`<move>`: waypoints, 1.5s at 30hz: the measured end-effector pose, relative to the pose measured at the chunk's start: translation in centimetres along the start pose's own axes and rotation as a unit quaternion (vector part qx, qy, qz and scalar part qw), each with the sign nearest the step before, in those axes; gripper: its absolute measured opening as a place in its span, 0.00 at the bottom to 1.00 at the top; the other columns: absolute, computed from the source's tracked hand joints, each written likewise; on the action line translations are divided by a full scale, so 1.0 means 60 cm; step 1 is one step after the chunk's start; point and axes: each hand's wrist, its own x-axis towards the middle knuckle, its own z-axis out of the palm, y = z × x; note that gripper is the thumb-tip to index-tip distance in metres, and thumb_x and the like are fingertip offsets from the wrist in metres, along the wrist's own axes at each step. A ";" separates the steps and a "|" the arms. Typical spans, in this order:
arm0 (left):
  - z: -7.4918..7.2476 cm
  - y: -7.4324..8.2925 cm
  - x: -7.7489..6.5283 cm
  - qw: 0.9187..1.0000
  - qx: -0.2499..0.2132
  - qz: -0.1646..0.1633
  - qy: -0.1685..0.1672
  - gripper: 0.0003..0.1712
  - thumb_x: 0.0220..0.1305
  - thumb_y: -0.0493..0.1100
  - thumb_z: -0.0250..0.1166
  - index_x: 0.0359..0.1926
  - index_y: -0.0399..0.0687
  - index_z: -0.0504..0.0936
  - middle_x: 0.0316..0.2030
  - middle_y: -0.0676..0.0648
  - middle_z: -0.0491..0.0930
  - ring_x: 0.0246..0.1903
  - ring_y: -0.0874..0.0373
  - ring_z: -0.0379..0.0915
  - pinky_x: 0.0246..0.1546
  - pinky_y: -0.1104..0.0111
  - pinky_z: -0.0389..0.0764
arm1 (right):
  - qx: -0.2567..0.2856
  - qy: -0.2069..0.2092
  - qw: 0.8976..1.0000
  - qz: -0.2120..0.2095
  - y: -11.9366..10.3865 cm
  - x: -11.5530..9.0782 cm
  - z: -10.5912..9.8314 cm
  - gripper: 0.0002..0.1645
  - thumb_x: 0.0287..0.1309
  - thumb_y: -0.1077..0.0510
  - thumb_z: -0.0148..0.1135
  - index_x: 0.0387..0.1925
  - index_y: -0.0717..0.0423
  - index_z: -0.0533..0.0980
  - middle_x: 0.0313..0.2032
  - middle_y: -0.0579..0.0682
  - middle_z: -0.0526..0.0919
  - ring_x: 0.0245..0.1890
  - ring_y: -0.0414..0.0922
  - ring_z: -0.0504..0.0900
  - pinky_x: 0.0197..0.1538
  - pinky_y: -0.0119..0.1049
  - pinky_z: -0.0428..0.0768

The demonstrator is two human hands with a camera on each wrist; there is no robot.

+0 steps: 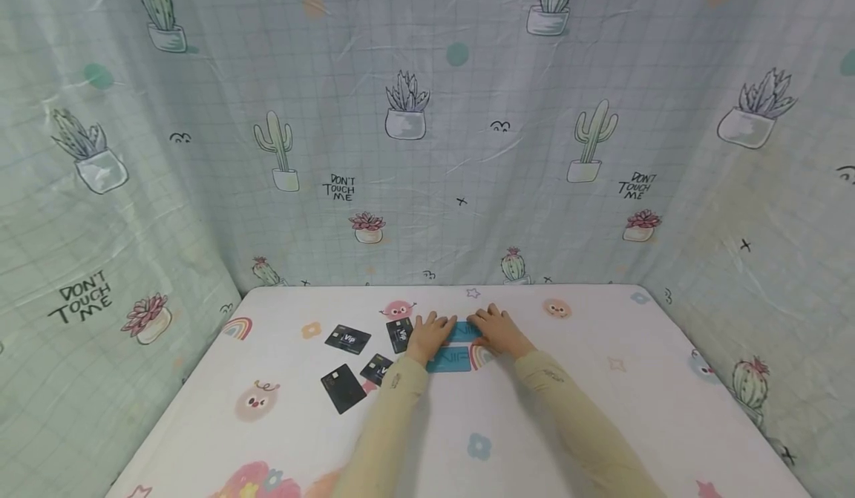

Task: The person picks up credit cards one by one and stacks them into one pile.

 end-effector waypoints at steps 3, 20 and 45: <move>-0.004 -0.001 0.000 1.000 0.004 0.003 0.002 0.33 0.57 0.52 0.57 0.63 0.59 0.60 0.55 0.54 0.71 0.57 0.54 0.63 0.55 0.54 0.68 | -0.007 0.004 1.000 -0.001 0.001 0.002 0.001 0.29 0.51 0.44 0.58 0.53 0.53 0.69 0.47 0.51 0.75 0.43 0.50 0.67 0.43 0.50 0.73; -0.012 -0.001 -0.001 1.000 0.021 0.007 0.003 0.32 0.59 0.55 0.54 0.64 0.57 0.59 0.58 0.52 0.66 0.56 0.53 0.62 0.55 0.57 0.68 | -0.006 -0.010 1.000 -0.005 0.005 0.009 -0.001 0.31 0.50 0.43 0.58 0.53 0.55 0.69 0.45 0.52 0.71 0.44 0.50 0.65 0.41 0.47 0.72; -0.007 -0.009 0.003 0.992 0.114 0.035 0.034 0.30 0.58 0.59 0.52 0.60 0.55 0.65 0.54 0.53 0.68 0.56 0.56 0.62 0.56 0.58 0.67 | -0.012 0.039 0.999 -0.025 0.007 -0.001 0.001 0.33 0.47 0.42 0.62 0.52 0.56 0.69 0.39 0.53 0.71 0.40 0.49 0.65 0.37 0.44 0.71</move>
